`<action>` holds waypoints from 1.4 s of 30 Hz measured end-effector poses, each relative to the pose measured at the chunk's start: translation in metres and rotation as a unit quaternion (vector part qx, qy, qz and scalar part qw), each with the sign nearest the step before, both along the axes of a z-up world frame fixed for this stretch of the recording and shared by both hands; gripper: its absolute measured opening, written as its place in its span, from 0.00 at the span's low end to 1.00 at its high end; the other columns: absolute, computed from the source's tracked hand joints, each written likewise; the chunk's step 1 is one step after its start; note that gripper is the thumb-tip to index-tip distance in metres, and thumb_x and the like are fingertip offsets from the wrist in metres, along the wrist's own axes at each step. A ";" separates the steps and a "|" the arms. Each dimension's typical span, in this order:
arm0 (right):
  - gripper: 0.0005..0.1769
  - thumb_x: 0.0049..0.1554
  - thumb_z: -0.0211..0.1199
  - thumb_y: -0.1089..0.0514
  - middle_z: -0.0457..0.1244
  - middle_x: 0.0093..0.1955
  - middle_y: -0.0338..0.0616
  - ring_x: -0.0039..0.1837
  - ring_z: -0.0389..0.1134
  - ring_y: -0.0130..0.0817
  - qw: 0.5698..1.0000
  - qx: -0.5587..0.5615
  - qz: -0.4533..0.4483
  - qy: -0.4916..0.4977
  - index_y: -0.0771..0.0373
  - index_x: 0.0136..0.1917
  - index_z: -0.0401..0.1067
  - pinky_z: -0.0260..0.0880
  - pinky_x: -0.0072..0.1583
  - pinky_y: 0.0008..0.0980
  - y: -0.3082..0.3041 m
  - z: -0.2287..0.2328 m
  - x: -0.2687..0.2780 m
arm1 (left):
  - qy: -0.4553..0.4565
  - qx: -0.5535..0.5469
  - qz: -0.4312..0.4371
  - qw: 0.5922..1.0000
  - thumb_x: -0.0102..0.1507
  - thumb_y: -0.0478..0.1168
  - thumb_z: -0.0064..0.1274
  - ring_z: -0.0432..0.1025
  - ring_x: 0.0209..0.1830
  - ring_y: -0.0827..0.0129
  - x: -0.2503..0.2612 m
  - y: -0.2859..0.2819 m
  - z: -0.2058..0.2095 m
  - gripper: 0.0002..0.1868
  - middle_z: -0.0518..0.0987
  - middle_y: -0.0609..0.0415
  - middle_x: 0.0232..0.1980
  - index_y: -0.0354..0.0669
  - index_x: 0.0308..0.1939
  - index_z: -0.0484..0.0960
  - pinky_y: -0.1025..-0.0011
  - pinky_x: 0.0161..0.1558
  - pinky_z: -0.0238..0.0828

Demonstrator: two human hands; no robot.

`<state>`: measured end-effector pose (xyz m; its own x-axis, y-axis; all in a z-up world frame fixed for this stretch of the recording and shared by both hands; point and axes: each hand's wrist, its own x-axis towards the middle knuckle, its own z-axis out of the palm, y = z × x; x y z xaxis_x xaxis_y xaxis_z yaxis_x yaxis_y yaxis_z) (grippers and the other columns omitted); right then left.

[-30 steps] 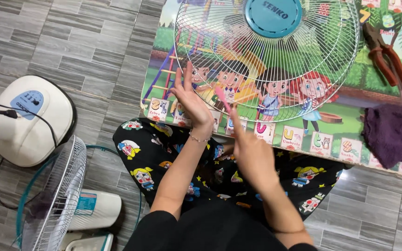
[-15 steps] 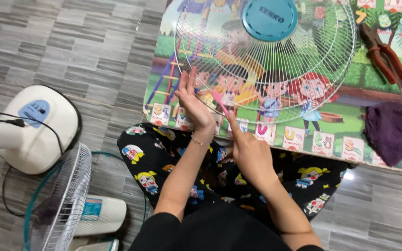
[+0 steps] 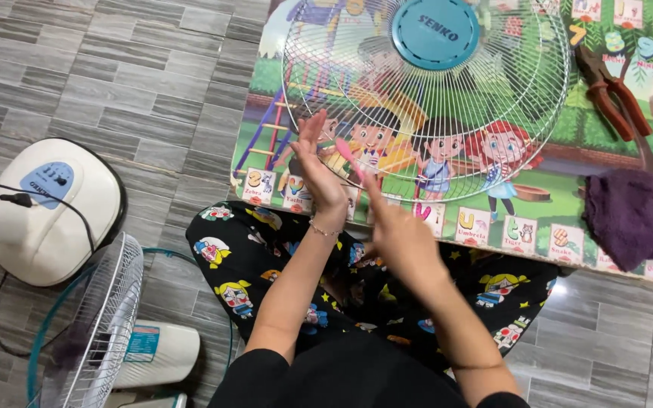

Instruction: Repairing a fan grill by using a small tool to adjust or clean the wire mesh

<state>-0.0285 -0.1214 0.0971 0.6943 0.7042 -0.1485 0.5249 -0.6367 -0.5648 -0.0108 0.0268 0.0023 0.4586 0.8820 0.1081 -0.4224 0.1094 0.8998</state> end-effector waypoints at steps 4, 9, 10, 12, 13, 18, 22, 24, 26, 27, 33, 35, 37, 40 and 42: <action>0.34 0.64 0.48 0.65 0.63 0.27 0.48 0.27 0.62 0.36 0.999 -0.002 -0.038 -0.029 0.50 0.82 0.51 0.61 0.31 0.31 0.000 0.016 0.031 | 0.014 -0.001 -0.007 1.000 0.77 0.64 0.14 0.60 0.78 0.64 -0.002 0.000 0.005 0.36 0.76 0.48 0.68 0.47 0.69 0.72 0.61 0.79 0.35; 0.39 0.63 0.49 0.68 0.64 0.30 0.48 0.29 0.63 0.33 0.993 -0.091 -0.049 -0.049 0.53 0.84 0.44 0.64 0.32 0.29 0.012 0.019 0.023 | 0.035 0.013 0.009 0.999 0.78 0.60 0.15 0.61 0.77 0.58 -0.002 -0.003 0.017 0.35 0.76 0.43 0.67 0.43 0.66 0.73 0.61 0.81 0.31; 0.39 0.63 0.49 0.68 0.64 0.30 0.48 0.29 0.63 0.33 0.993 -0.091 -0.047 -0.050 0.53 0.84 0.44 0.64 0.32 0.29 0.013 0.018 0.021 | 0.034 0.013 0.011 0.999 0.78 0.60 0.15 0.61 0.77 0.58 -0.001 -0.002 0.016 0.35 0.76 0.43 0.67 0.43 0.66 0.73 0.61 0.81 0.31; 0.40 0.63 0.50 0.68 0.66 0.31 0.49 0.30 0.66 0.35 0.991 -0.097 -0.042 -0.079 0.53 0.84 0.45 0.66 0.34 0.30 0.010 0.015 0.015 | 0.050 -0.002 0.007 0.999 0.77 0.62 0.13 0.62 0.76 0.59 0.000 -0.003 0.012 0.36 0.76 0.44 0.67 0.45 0.66 0.73 0.57 0.80 0.33; 0.40 0.63 0.50 0.68 0.66 0.31 0.49 0.30 0.66 0.35 0.991 -0.098 -0.042 -0.077 0.53 0.84 0.45 0.66 0.34 0.30 0.012 0.017 0.014 | 0.052 -0.003 0.006 0.999 0.77 0.62 0.13 0.62 0.76 0.59 0.000 -0.003 0.011 0.36 0.76 0.44 0.67 0.45 0.66 0.73 0.57 0.80 0.33; 0.46 0.59 0.48 0.71 0.67 0.34 0.54 0.29 0.67 0.39 0.993 -0.098 0.000 -0.067 0.49 0.84 0.36 0.69 0.31 0.34 0.011 0.015 -0.005 | 0.043 0.027 0.004 0.999 0.78 0.59 0.15 0.62 0.76 0.56 -0.002 -0.002 0.018 0.35 0.76 0.42 0.67 0.41 0.67 0.72 0.57 0.80 0.35; 0.50 0.57 0.51 0.73 0.67 0.34 0.53 0.30 0.70 0.41 0.987 -0.101 0.047 -0.119 0.50 0.85 0.33 0.72 0.32 0.39 0.004 0.001 -0.004 | 0.030 0.022 0.014 0.999 0.77 0.61 0.15 0.64 0.75 0.55 -0.001 -0.003 0.009 0.36 0.77 0.41 0.66 0.42 0.66 0.74 0.57 0.80 0.35; 0.47 0.57 0.54 0.69 0.68 0.36 0.57 0.33 0.73 0.50 0.989 -0.106 0.033 -0.096 0.47 0.83 0.42 0.73 0.33 0.47 -0.002 0.011 0.015 | 0.026 0.025 0.013 0.999 0.78 0.61 0.15 0.64 0.75 0.54 -0.001 -0.003 0.008 0.35 0.77 0.42 0.66 0.43 0.66 0.74 0.57 0.80 0.36; 0.42 0.59 0.52 0.68 0.68 0.35 0.56 0.32 0.71 0.46 0.992 -0.082 0.003 -0.092 0.49 0.83 0.46 0.72 0.33 0.42 0.001 0.022 0.029 | 0.025 0.022 0.007 0.999 0.77 0.61 0.15 0.63 0.75 0.54 -0.002 -0.001 0.002 0.36 0.76 0.42 0.66 0.43 0.66 0.74 0.55 0.80 0.35; 0.38 0.61 0.49 0.67 0.68 0.34 0.55 0.31 0.69 0.41 0.994 -0.059 -0.025 -0.091 0.51 0.82 0.50 0.70 0.33 0.37 0.003 0.029 0.037 | 0.022 0.018 0.003 1.000 0.77 0.62 0.15 0.62 0.76 0.53 0.000 0.000 0.000 0.36 0.76 0.42 0.67 0.44 0.67 0.73 0.53 0.80 0.34; 0.44 0.55 0.51 0.68 0.67 0.35 0.56 0.34 0.73 0.52 0.986 -0.100 0.081 -0.108 0.48 0.82 0.46 0.74 0.36 0.50 0.009 -0.016 -0.016 | 0.027 0.017 0.011 0.999 0.78 0.59 0.18 0.60 0.77 0.54 -0.001 -0.004 0.010 0.33 0.77 0.43 0.65 0.43 0.66 0.74 0.54 0.80 0.31; 0.43 0.55 0.52 0.65 0.68 0.38 0.56 0.39 0.73 0.54 0.989 -0.083 0.093 -0.077 0.42 0.81 0.47 0.74 0.40 0.54 0.003 -0.014 0.007 | 0.024 0.014 0.013 1.000 0.77 0.59 0.18 0.57 0.79 0.53 -0.001 -0.004 0.013 0.33 0.76 0.42 0.66 0.42 0.66 0.74 0.51 0.80 0.27; 0.43 0.56 0.53 0.61 0.69 0.40 0.56 0.43 0.74 0.57 0.991 -0.066 0.104 -0.049 0.36 0.81 0.48 0.74 0.44 0.58 -0.005 0.007 0.022 | 0.018 0.012 0.015 1.000 0.77 0.59 0.18 0.53 0.81 0.52 0.000 -0.004 0.015 0.34 0.75 0.40 0.66 0.41 0.66 0.73 0.47 0.79 0.24; 0.32 0.63 0.48 0.59 0.67 0.33 0.52 0.28 0.68 0.37 0.999 -0.041 0.006 -0.035 0.41 0.79 0.58 0.71 0.35 0.33 -0.013 0.051 0.036 | 0.030 0.005 0.016 0.999 0.77 0.60 0.18 0.56 0.79 0.56 0.001 -0.004 0.014 0.34 0.76 0.44 0.65 0.43 0.65 0.75 0.56 0.79 0.34; 0.30 0.66 0.48 0.61 0.66 0.31 0.54 0.30 0.68 0.43 0.998 -0.013 -0.006 -0.069 0.51 0.81 0.55 0.68 0.33 0.37 -0.005 0.056 0.048 | 0.024 0.007 0.011 1.000 0.77 0.61 0.17 0.61 0.76 0.58 0.002 -0.003 0.013 0.34 0.76 0.44 0.66 0.44 0.66 0.74 0.56 0.77 0.43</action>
<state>0.0197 -0.1265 0.1529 0.7175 0.6932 -0.0688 0.5890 -0.6564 -0.4714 -0.0091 0.0243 0.0150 0.4443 0.8905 0.0979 -0.3805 0.0886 0.9205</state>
